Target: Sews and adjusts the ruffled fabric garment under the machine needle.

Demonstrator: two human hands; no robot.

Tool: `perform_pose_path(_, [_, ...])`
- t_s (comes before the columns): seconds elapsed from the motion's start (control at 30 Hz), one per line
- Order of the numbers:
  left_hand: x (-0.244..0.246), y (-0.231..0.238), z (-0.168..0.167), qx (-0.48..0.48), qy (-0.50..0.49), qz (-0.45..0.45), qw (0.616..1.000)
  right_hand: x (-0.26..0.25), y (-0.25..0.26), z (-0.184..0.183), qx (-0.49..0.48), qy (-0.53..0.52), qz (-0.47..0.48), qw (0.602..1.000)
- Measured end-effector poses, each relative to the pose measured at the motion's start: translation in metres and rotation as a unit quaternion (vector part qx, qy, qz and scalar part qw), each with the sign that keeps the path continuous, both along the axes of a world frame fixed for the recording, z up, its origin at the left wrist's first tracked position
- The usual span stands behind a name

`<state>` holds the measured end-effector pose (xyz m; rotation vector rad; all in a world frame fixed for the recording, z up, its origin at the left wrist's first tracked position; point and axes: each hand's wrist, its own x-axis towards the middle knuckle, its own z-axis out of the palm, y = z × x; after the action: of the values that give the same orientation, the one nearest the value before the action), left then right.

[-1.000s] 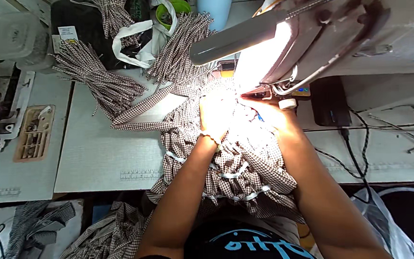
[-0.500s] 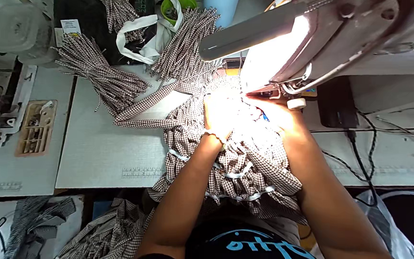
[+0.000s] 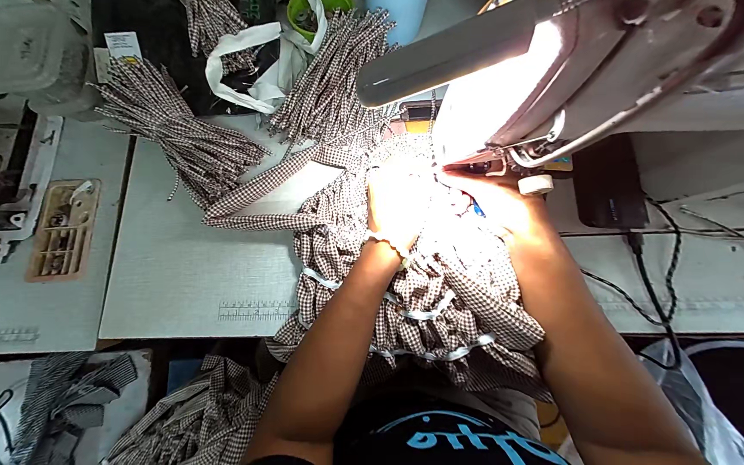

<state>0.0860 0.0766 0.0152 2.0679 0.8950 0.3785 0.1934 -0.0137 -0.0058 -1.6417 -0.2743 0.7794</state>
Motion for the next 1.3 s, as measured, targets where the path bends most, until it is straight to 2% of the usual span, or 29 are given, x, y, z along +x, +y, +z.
perform_pose_path(0.07, [-0.011, -0.005, -0.010, 0.006, -0.021, -0.010, 1.000, 0.001, 0.000, -0.001, 0.006, -0.004, -0.002, 1.000])
perform_pose_path(0.17, [-0.020, -0.009, -0.023, -0.020, 0.020, -0.032, 0.999, 0.002, -0.001, -0.002, 0.002, -0.008, 0.001, 1.000])
perform_pose_path(0.23, [-0.016, -0.007, -0.016, 0.018, -0.037, -0.024, 0.999, 0.001, 0.001, -0.002, -0.005, -0.011, -0.006, 1.000])
perform_pose_path(0.3, [-0.014, -0.007, -0.013, 0.023, -0.052, -0.023, 0.998, 0.002, 0.001, -0.003, -0.007, -0.016, -0.005, 1.000])
perform_pose_path(0.93, [-0.015, -0.006, -0.011, 0.010, -0.051, -0.026, 0.998, 0.002, 0.001, -0.001, -0.005, -0.009, 0.002, 1.000])
perform_pose_path(1.13, [-0.002, -0.001, -0.007, 0.009, -0.048, -0.006, 0.999, -0.001, 0.003, -0.005, 0.021, -0.056, -0.018, 0.998])
perform_pose_path(1.3, [-0.033, -0.016, -0.013, 0.077, -0.110, -0.032, 0.990, 0.006, -0.003, -0.014, 0.041, -0.062, 0.001, 0.997])
